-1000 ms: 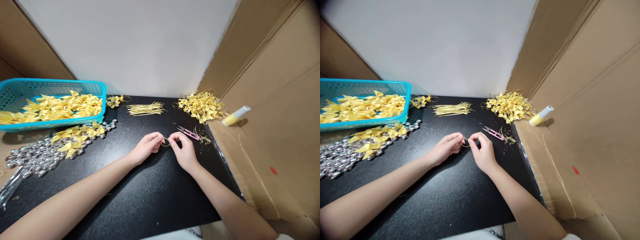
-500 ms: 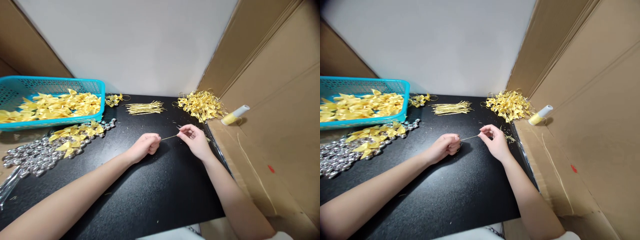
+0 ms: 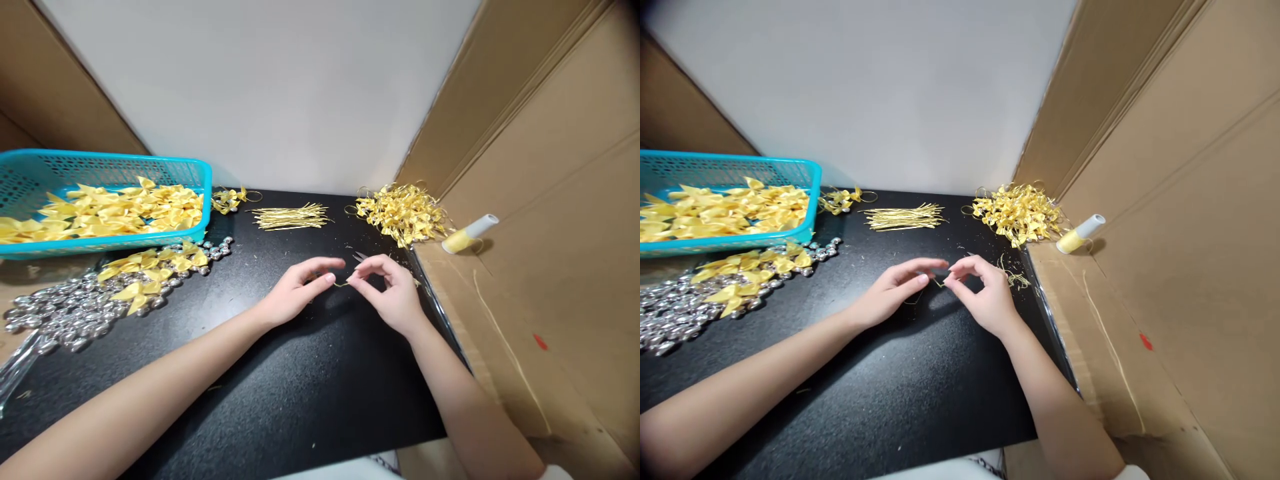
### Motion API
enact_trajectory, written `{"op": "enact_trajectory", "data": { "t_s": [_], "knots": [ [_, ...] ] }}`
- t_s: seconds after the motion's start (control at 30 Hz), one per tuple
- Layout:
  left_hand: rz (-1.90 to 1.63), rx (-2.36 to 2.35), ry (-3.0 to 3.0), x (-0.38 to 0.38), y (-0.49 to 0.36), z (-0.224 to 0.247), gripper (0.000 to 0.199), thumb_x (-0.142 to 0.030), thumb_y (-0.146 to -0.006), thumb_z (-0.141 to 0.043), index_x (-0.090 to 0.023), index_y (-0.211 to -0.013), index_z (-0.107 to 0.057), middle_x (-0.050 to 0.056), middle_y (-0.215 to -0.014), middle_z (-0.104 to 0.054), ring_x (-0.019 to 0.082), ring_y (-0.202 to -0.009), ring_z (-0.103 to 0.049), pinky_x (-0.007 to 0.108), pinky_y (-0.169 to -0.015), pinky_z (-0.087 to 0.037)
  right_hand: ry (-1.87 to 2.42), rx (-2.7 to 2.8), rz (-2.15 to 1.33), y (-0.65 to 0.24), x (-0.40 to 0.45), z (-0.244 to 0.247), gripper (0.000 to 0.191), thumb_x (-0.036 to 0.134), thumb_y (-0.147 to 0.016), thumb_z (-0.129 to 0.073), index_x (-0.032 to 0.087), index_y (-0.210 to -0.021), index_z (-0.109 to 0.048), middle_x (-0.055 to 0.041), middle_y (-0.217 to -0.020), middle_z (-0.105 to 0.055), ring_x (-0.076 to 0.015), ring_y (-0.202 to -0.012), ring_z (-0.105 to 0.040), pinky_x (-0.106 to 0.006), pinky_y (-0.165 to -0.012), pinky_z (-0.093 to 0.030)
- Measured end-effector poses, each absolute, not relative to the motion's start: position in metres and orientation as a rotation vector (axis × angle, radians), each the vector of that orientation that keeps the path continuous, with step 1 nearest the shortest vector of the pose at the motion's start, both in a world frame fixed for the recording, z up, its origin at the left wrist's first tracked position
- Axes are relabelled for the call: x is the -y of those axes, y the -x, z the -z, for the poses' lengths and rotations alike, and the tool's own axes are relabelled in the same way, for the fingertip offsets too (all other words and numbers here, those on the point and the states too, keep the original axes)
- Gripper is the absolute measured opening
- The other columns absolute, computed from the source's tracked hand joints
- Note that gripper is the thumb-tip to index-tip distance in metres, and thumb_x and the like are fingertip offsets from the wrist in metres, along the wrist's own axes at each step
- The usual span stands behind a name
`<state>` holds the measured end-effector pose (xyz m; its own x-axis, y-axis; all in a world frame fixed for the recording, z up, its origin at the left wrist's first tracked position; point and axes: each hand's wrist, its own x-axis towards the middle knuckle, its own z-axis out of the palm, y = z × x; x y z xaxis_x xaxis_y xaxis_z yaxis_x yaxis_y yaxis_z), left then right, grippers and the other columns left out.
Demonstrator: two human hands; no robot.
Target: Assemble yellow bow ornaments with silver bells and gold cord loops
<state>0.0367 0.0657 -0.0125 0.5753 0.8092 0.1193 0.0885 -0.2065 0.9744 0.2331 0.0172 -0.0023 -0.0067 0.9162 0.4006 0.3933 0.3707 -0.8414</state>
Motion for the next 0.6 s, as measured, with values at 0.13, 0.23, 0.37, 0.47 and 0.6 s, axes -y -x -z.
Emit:
{"op": "enact_trajectory", "data": {
  "t_s": [0.13, 0.23, 0.37, 0.47, 0.6],
  "knots": [
    [-0.625, -0.743, -1.713, -0.061, -0.042, 0.014, 0.025, -0.038, -0.085, -0.063, -0.017, -0.085, -0.077, 0.005, -0.081, -0.072, 0.017, -0.075, -0.059, 0.028, -0.071, -0.043, 1.175, 1.638, -0.594, -0.227, -0.015, 0.004, 0.009, 0.024, -0.080, -0.071, 0.023, -0.083, -0.062, -0.0004, -0.078, -0.070, -0.0166, -0.072, -0.069, -0.033, -0.071, -0.057],
    [-0.635, -0.685, -1.436, -0.061, -0.042, 0.019, 0.027, -0.040, -0.081, -0.069, -0.015, -0.073, -0.076, 0.004, -0.070, -0.070, 0.015, -0.070, -0.059, 0.026, -0.070, -0.043, 1.161, 1.611, -0.564, -0.225, -0.016, 0.008, 0.009, 0.022, -0.080, -0.071, 0.023, -0.083, -0.062, 0.0001, -0.079, -0.070, -0.0155, -0.071, -0.068, -0.031, -0.069, -0.057],
    [-0.786, -0.716, -1.017, -0.063, -0.043, 0.023, 0.029, -0.044, -0.069, -0.080, -0.016, -0.077, -0.079, 0.003, -0.065, -0.069, 0.009, -0.058, -0.049, 0.023, -0.060, -0.038, 1.186, 1.595, -0.462, -0.219, -0.015, 0.012, 0.011, 0.017, -0.080, -0.069, 0.023, -0.080, -0.059, 0.0011, -0.075, -0.067, -0.0138, -0.066, -0.064, -0.028, -0.063, -0.053],
    [-0.803, -0.716, -0.848, -0.062, -0.045, 0.021, 0.033, -0.043, -0.061, -0.085, -0.016, -0.079, -0.080, 0.005, -0.071, -0.072, 0.006, -0.053, -0.040, 0.021, -0.054, -0.033, 1.180, 1.693, -0.279, -0.216, -0.013, 0.014, 0.012, 0.015, -0.082, -0.066, 0.023, -0.078, -0.058, 0.0009, -0.072, -0.066, -0.0142, -0.064, -0.059, -0.029, -0.061, -0.049],
    [-0.833, -0.750, -0.916, -0.059, -0.046, 0.019, 0.031, -0.042, -0.065, -0.082, -0.017, -0.084, -0.081, 0.007, -0.078, -0.075, 0.004, -0.048, -0.031, 0.022, -0.048, -0.026, 1.124, 1.824, -0.059, -0.215, -0.011, 0.014, 0.014, 0.010, -0.084, -0.062, 0.023, -0.079, -0.057, 0.0004, -0.072, -0.067, -0.0153, -0.064, -0.056, -0.031, -0.063, -0.045]
  ]
}}
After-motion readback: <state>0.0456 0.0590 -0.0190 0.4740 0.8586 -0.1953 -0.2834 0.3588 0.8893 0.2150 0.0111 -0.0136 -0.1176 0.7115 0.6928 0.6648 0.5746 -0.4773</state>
